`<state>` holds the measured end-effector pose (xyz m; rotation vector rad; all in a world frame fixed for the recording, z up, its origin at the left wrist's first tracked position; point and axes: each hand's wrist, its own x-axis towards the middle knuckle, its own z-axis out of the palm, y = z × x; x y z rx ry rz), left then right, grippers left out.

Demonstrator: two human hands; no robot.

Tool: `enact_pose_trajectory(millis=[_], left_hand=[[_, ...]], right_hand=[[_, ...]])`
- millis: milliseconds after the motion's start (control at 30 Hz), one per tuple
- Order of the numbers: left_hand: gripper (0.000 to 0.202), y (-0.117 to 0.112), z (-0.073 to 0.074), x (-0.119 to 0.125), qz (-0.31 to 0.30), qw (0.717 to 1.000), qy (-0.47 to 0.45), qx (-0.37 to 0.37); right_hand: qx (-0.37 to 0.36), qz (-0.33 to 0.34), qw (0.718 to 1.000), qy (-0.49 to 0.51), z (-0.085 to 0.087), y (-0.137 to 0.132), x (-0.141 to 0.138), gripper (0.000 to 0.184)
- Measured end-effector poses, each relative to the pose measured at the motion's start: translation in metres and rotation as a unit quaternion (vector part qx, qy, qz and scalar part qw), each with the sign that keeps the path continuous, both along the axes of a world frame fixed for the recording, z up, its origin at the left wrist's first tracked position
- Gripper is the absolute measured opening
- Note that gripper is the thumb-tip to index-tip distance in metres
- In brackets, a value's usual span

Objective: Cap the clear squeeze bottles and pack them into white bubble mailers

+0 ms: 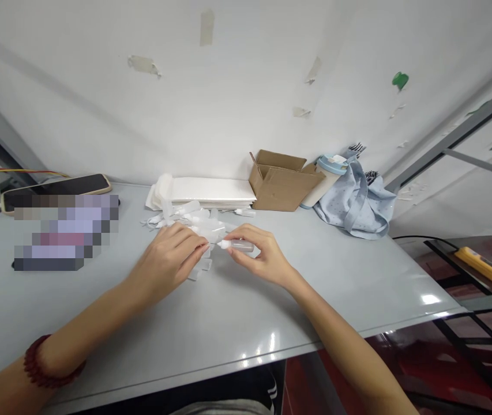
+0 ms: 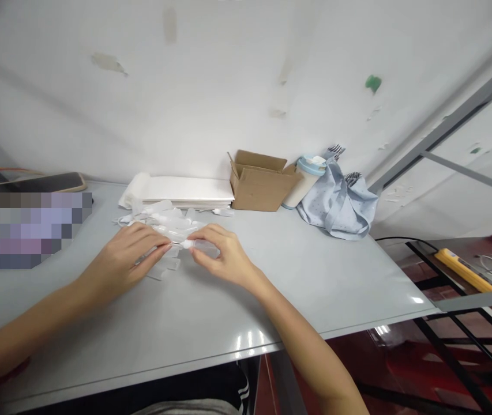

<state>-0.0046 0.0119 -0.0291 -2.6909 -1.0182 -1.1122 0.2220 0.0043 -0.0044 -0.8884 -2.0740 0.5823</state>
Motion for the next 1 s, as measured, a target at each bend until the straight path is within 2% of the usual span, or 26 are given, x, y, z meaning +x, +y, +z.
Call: enact_pose_trajectory(millis=[433, 700, 1000], left_hand=[[0.015, 0.0002, -0.001, -0.0007, -0.023, 1.0, 0.009, 0.007], [0.014, 0.0011, 0.0018, -0.0025, -0.013, 1.0, 0.004, 0.007], [0.016, 0.0011, -0.0012, -0.002, -0.015, 1.0, 0.004, 0.003]], right_hand=[[-0.007, 0.017, 1.0, 0.011, -0.0031, 0.0005, -0.0003, 0.015], [0.007, 0.005, 1.0, 0.026, -0.0005, 0.0006, 0.0011, 0.015], [-0.018, 0.003, 1.0, 0.017, 0.0013, -0.0015, -0.0002, 0.013]])
